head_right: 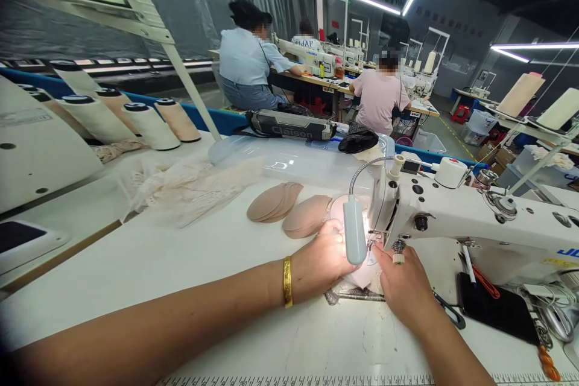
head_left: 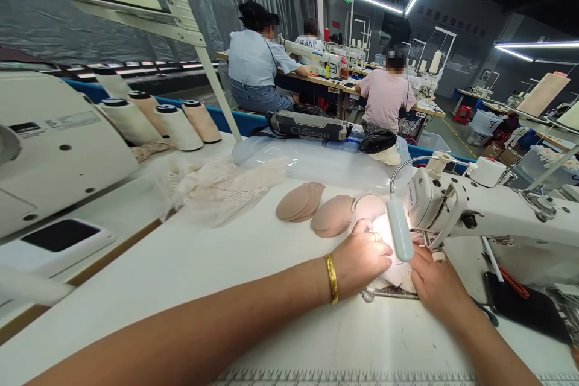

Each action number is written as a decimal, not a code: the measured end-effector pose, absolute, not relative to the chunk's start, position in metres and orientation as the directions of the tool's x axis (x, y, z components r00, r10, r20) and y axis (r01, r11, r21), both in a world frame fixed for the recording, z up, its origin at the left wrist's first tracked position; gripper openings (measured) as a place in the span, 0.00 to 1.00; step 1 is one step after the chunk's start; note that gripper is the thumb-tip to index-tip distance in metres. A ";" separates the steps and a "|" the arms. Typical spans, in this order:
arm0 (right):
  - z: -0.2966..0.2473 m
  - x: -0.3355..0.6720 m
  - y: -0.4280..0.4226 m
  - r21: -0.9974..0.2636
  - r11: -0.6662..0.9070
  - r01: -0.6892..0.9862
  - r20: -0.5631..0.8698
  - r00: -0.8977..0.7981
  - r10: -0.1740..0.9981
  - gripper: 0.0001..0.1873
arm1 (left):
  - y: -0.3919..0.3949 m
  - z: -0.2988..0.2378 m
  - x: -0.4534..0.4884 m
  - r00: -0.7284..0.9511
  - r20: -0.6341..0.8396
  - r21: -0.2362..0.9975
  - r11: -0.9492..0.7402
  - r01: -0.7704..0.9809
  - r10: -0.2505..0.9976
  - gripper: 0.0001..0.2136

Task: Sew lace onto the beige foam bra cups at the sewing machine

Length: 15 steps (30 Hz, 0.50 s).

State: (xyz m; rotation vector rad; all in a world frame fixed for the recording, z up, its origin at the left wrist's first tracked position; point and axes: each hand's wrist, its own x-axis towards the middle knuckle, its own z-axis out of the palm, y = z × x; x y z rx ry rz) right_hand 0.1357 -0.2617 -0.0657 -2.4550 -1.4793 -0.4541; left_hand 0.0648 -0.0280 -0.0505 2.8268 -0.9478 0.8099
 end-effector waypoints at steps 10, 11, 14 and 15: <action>-0.058 0.132 -0.262 -0.090 -0.500 0.861 0.571 0.456 0.683 0.14 | -0.028 -0.052 0.067 0.701 0.463 -0.111 -0.820 -0.561 -0.542 0.08; -0.057 0.133 -0.261 -0.103 -0.497 0.862 0.571 0.460 0.680 0.14 | -0.028 -0.052 0.067 0.702 0.462 -0.112 -0.820 -0.561 -0.543 0.08; -0.056 0.134 -0.260 -0.140 -0.501 0.854 0.553 0.487 0.676 0.13 | -0.028 -0.052 0.068 0.695 0.465 -0.115 -0.816 -0.567 -0.549 0.06; -0.056 0.134 -0.260 -0.151 -0.503 0.851 0.546 0.495 0.675 0.13 | -0.028 -0.052 0.067 0.692 0.465 -0.117 -0.813 -0.571 -0.552 0.07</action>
